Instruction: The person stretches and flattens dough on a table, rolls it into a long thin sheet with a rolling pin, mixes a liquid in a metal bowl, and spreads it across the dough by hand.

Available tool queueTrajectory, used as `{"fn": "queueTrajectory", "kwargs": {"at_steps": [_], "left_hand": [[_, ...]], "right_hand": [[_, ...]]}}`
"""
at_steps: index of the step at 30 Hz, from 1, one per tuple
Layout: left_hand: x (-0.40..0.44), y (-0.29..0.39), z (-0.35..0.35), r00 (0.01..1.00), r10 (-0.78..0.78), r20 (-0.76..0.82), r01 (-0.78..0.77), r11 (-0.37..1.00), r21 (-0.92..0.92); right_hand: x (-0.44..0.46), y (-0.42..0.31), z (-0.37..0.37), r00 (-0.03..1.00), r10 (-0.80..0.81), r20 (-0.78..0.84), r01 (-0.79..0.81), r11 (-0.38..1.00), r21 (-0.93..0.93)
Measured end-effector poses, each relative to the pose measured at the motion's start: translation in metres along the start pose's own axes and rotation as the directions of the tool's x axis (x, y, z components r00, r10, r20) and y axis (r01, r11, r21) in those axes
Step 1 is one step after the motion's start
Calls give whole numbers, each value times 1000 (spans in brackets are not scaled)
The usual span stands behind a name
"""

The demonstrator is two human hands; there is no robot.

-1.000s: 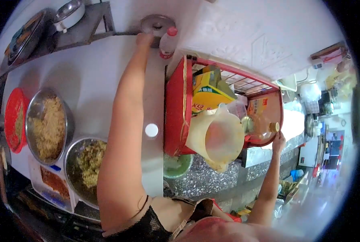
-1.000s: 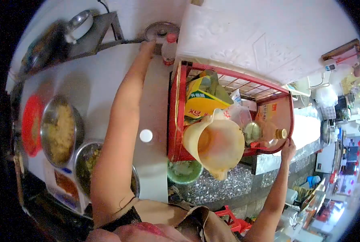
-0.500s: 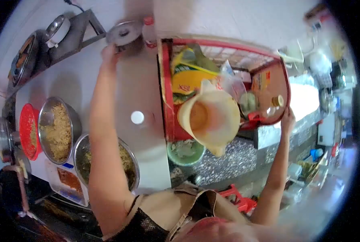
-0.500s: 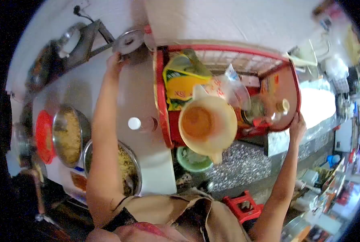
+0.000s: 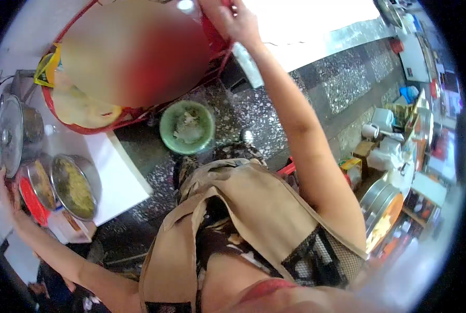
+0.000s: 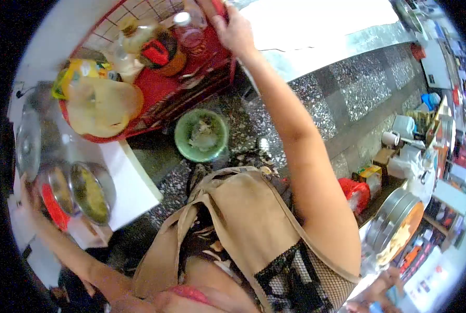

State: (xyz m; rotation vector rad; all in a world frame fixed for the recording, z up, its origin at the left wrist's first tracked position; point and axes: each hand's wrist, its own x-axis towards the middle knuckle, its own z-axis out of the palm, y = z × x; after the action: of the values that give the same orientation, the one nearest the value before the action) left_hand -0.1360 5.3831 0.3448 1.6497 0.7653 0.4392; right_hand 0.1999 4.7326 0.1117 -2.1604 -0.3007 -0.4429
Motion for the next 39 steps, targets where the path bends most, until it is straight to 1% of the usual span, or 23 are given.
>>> {"fn": "queueTrajectory", "kwargs": {"at_steps": [1, 2, 3, 5, 7, 9, 10, 11, 12, 13, 14, 18, 20, 22, 24, 25, 28, 30, 33, 34, 36, 38, 39], "left_hand": [[-28, 2, 13, 1000, 2, -24, -2, 1000, 5], [-48, 2, 25, 994, -103, -33, 102, 994, -28], [-67, -2, 36, 977, -209, -34, 207, 977, -54], [-122, -9, 112, 973, -231, 20, 230, 972, 48], [-183, -21, 212, 973, -211, 98, 192, 965, 181], [-231, -35, 314, 961, -203, 187, 159, 961, 225], [-260, -36, 374, 959, -203, 199, 189, 978, 87], [-254, -68, 396, 904, -244, 350, 275, 961, -39], [-264, -79, 433, 885, -290, 365, 319, 948, -20], [-252, -120, 448, 833, -283, 475, 322, 947, -1], [-271, -115, 493, 810, -283, 514, 400, 907, -131], [-282, -166, 590, 787, -325, 524, 465, 871, -158], [-282, -187, 623, 805, -316, 502, 482, 842, -243], [-278, -210, 645, 834, -278, 476, 460, 827, -322], [-273, -217, 662, 854, -272, 444, 411, 876, -252], [-275, -214, 670, 878, -259, 403, 379, 890, -254], [-268, -221, 677, 869, -274, 411, 388, 894, -225], [-268, -214, 683, 876, -274, 398, 379, 900, -214], [-266, -232, 680, 868, -340, 361, 407, 905, -127], [-269, -275, 678, 921, -229, 314, 278, 953, -121], [-278, -218, 693, 830, -504, 239, 547, 654, -522], [-282, -196, 702, 841, -531, 99, 529, 771, -355], [-289, -210, 703, 839, -543, 28, 523, 794, -309]], "right_hand": [[-12, 15, -7, 992, -110, -56, 111, 994, 9], [-29, 26, -20, 971, -206, -120, 209, 978, 14], [-47, 42, -39, 987, -158, 33, 158, 987, 15], [-90, 74, -80, 987, 36, 159, -44, 998, 42], [-123, 104, -126, 881, 283, 379, -336, 938, 81], [-142, 130, -162, 846, 350, 401, -395, 918, 31], [-147, 142, -173, 851, 366, 377, -399, 917, 11], [-146, 145, -184, 837, 391, 384, -437, 899, 38], [-139, 141, -195, 822, 414, 391, -472, 880, 61], [-128, 122, -205, 850, 384, 361, -439, 895, 82], [-120, 112, -206, 848, 384, 366, -440, 895, 78], [-91, 88, -181, 919, -145, 367, 141, 989, 38], [-75, 81, -169, 857, -214, 468, 296, 949, -107], [-61, 83, -154, 860, -322, 395, 445, 852, -274], [-55, 100, -138, 810, -398, 431, 509, 842, -178], [-54, 109, -131, 766, -361, 532, 465, 882, -71], [-36, 126, -114, 708, -449, 545, 509, 859, 47], [-23, 127, -109, 656, -394, 644, 440, 893, 98], [16, 123, -114, 616, -466, 635, 470, 864, 178], [36, 124, -116, 658, -456, 599, 436, 879, 190], [78, 150, -103, 717, -456, 527, 445, 882, 157], [142, 202, -65, 764, -416, 492, 492, 870, -28], [178, 213, -50, 788, -276, 549, 419, 896, -150]]}}
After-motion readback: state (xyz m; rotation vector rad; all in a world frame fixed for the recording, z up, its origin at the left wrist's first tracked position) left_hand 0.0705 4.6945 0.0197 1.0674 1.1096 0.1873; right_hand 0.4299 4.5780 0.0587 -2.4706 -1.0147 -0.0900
